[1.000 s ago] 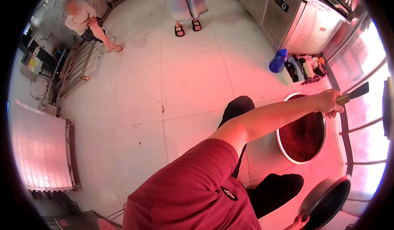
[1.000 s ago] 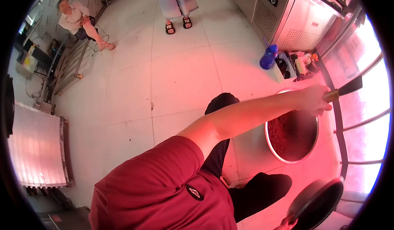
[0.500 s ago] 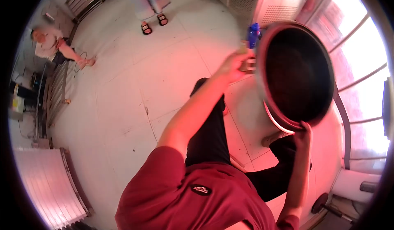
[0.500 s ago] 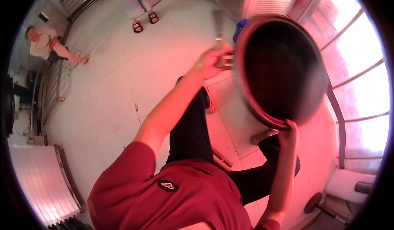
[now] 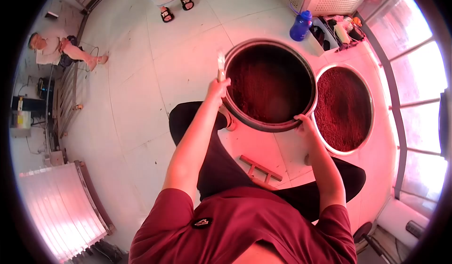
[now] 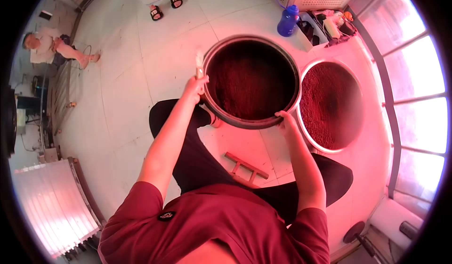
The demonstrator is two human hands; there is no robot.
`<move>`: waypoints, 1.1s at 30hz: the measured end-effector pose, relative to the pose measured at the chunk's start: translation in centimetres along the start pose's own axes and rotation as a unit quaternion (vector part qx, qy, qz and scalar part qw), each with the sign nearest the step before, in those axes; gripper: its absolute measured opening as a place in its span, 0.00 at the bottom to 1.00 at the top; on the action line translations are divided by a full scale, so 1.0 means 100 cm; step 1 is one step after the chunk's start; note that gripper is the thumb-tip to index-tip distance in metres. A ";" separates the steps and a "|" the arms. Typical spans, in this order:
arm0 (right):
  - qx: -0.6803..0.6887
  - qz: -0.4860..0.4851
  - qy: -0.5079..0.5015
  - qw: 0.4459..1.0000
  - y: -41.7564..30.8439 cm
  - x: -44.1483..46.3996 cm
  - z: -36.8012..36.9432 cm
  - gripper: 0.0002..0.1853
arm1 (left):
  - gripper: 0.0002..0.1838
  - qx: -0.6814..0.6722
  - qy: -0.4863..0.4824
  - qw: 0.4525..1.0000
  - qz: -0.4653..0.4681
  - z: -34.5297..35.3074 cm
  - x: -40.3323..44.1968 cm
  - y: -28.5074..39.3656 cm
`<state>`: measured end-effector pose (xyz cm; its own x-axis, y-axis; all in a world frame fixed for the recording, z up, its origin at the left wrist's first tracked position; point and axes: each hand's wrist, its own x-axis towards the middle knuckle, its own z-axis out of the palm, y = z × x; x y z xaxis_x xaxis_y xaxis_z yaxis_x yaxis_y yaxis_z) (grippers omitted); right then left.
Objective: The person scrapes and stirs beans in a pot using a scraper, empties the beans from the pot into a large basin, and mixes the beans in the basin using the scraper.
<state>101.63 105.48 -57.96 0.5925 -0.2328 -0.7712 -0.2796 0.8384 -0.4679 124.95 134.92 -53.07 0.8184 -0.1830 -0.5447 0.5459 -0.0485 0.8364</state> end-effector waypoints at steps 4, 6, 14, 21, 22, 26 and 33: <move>-0.139 0.022 0.057 0.988 0.009 0.043 -0.025 0.04 | 0.10 -0.048 0.036 0.990 -0.125 -0.014 0.037 -0.093; -0.318 0.096 0.123 0.935 -0.009 0.041 -0.026 0.06 | 0.09 -0.081 0.070 0.981 -0.162 -0.011 0.029 -0.115; -0.267 -0.067 -0.055 0.960 0.009 0.149 -0.134 0.03 | 0.04 -0.020 -0.037 0.972 -0.230 0.011 -0.002 -0.174; -0.225 -0.048 0.001 0.973 0.008 0.157 -0.122 0.13 | 0.10 0.031 -0.062 0.961 -0.266 0.023 -0.007 -0.222; -0.188 -0.041 0.011 0.981 0.015 0.164 -0.117 0.16 | 0.11 0.054 -0.063 0.963 -0.257 0.025 -0.007 -0.219; -0.358 -0.303 0.012 0.883 0.019 0.155 -0.105 0.26 | 0.15 0.487 0.067 0.870 0.045 0.040 -0.007 -0.207; -0.200 0.005 -0.194 0.960 0.066 -0.005 0.060 0.17 | 0.19 0.365 -0.147 0.918 -0.055 0.115 -0.039 -0.155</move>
<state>104.01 114.12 -58.04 0.8035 0.0404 -0.5939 -0.5086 0.5650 -0.6497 111.26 125.08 -63.25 0.6226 -0.3895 -0.6787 0.2698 -0.7073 0.6534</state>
